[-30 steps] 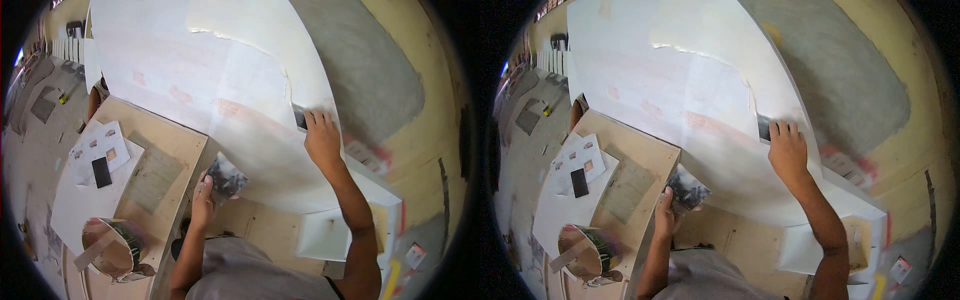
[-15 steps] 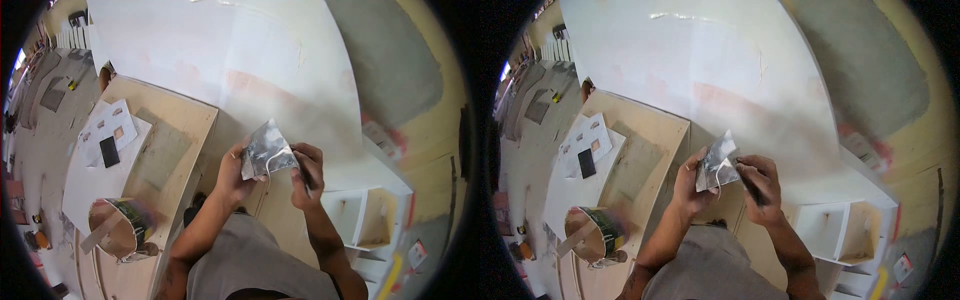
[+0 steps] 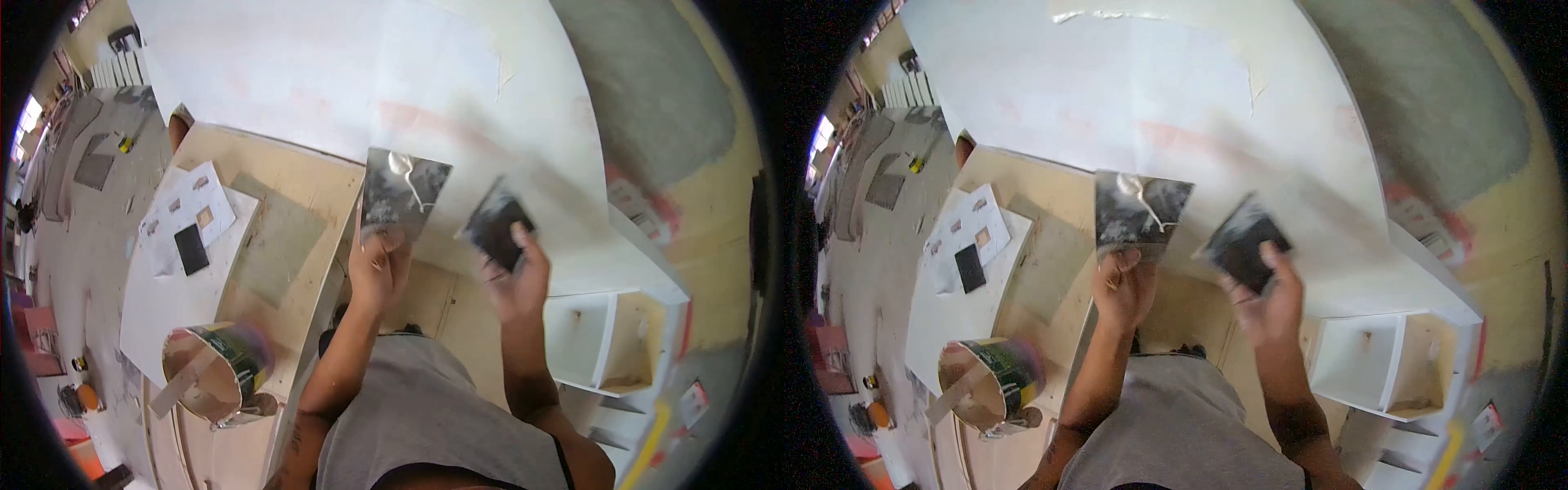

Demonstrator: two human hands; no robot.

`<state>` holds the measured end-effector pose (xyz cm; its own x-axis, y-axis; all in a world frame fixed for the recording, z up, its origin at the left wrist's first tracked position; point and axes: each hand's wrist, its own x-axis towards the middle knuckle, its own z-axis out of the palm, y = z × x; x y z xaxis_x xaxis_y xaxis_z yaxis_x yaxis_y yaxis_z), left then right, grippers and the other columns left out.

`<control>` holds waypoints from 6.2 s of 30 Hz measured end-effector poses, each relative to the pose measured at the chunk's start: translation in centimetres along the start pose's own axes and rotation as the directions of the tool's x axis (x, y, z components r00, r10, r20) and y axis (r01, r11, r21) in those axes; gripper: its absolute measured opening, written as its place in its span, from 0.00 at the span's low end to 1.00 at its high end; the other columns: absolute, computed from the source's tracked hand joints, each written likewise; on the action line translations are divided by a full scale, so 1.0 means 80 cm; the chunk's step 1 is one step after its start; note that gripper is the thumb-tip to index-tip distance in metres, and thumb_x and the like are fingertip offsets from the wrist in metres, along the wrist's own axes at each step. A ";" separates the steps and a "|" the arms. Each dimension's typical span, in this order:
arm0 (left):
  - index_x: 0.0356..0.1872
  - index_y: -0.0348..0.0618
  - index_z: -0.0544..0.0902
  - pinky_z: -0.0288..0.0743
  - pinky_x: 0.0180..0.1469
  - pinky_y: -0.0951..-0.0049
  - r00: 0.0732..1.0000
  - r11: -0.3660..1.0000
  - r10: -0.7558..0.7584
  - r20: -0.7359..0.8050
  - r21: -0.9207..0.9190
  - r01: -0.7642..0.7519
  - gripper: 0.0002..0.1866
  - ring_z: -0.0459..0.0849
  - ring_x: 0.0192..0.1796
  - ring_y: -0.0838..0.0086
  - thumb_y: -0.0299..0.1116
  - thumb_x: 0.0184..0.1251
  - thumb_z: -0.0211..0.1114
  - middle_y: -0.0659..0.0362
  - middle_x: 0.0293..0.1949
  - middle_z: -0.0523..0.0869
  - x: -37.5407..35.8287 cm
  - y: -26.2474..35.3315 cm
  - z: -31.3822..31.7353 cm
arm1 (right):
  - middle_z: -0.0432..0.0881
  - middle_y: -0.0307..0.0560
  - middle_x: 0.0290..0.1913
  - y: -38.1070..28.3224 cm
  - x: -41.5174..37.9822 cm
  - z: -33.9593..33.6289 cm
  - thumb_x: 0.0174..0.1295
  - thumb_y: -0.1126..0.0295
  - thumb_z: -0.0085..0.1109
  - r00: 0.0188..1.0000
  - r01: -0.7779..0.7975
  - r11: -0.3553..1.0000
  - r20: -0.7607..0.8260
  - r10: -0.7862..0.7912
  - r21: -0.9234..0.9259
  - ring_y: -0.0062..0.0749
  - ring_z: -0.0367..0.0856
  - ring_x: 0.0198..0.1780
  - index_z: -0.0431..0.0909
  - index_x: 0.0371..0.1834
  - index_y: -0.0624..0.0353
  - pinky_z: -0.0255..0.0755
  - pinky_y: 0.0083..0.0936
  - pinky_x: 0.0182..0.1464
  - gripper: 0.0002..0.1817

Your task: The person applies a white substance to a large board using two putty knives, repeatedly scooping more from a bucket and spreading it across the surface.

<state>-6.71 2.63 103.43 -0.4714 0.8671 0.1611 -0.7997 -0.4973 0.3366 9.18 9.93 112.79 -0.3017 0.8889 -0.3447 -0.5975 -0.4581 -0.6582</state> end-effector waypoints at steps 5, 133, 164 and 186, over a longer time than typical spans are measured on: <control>0.67 0.49 0.74 0.51 0.74 0.42 0.662 0.441 0.185 0.727 0.540 -0.717 0.29 0.67 0.73 0.49 0.19 0.64 0.50 0.42 0.68 0.71 0.030 0.052 0.073 | 0.84 0.51 0.45 0.024 -0.003 0.032 0.67 0.73 0.53 0.888 -0.390 0.909 0.324 0.327 0.150 0.38 0.86 0.43 0.75 0.49 0.66 0.81 0.38 0.43 0.11; 0.66 0.44 0.76 0.60 0.74 0.60 0.957 0.447 0.251 0.142 0.860 -0.245 0.40 0.69 0.71 0.52 0.08 0.46 0.48 0.48 0.69 0.71 -0.144 0.064 -0.142 | 0.80 0.41 0.51 0.054 0.159 0.357 0.55 0.63 0.63 0.135 -0.102 -0.642 0.650 0.748 0.760 0.32 0.72 0.56 0.79 0.49 0.58 0.66 0.36 0.55 0.19; 0.61 0.39 0.78 0.59 0.74 0.58 0.971 0.479 0.239 -0.028 0.873 -0.093 0.31 0.70 0.70 0.52 0.16 0.52 0.51 0.47 0.66 0.74 -0.154 0.017 -0.158 | 0.80 0.40 0.44 0.056 0.159 0.365 0.58 0.66 0.63 0.194 -0.136 -0.652 0.666 0.721 0.746 0.32 0.74 0.55 0.84 0.42 0.57 0.67 0.34 0.55 0.11; 0.69 0.34 0.69 0.65 0.65 0.72 0.899 0.864 0.047 -0.436 0.469 0.182 0.25 0.77 0.62 0.65 0.27 0.71 0.53 0.51 0.62 0.76 -0.181 0.023 -0.111 | 0.73 0.52 0.64 -0.064 0.158 0.054 0.62 0.68 0.53 0.338 -0.057 -0.966 0.916 0.217 0.251 0.40 0.72 0.59 0.71 0.65 0.64 0.70 0.34 0.49 0.27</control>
<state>-4.61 -11.12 93.48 -0.6236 0.7429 -0.2433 -0.6021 -0.2580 0.7556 5.21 23.53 114.71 -0.9122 0.2075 0.3534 0.4085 0.3936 0.8235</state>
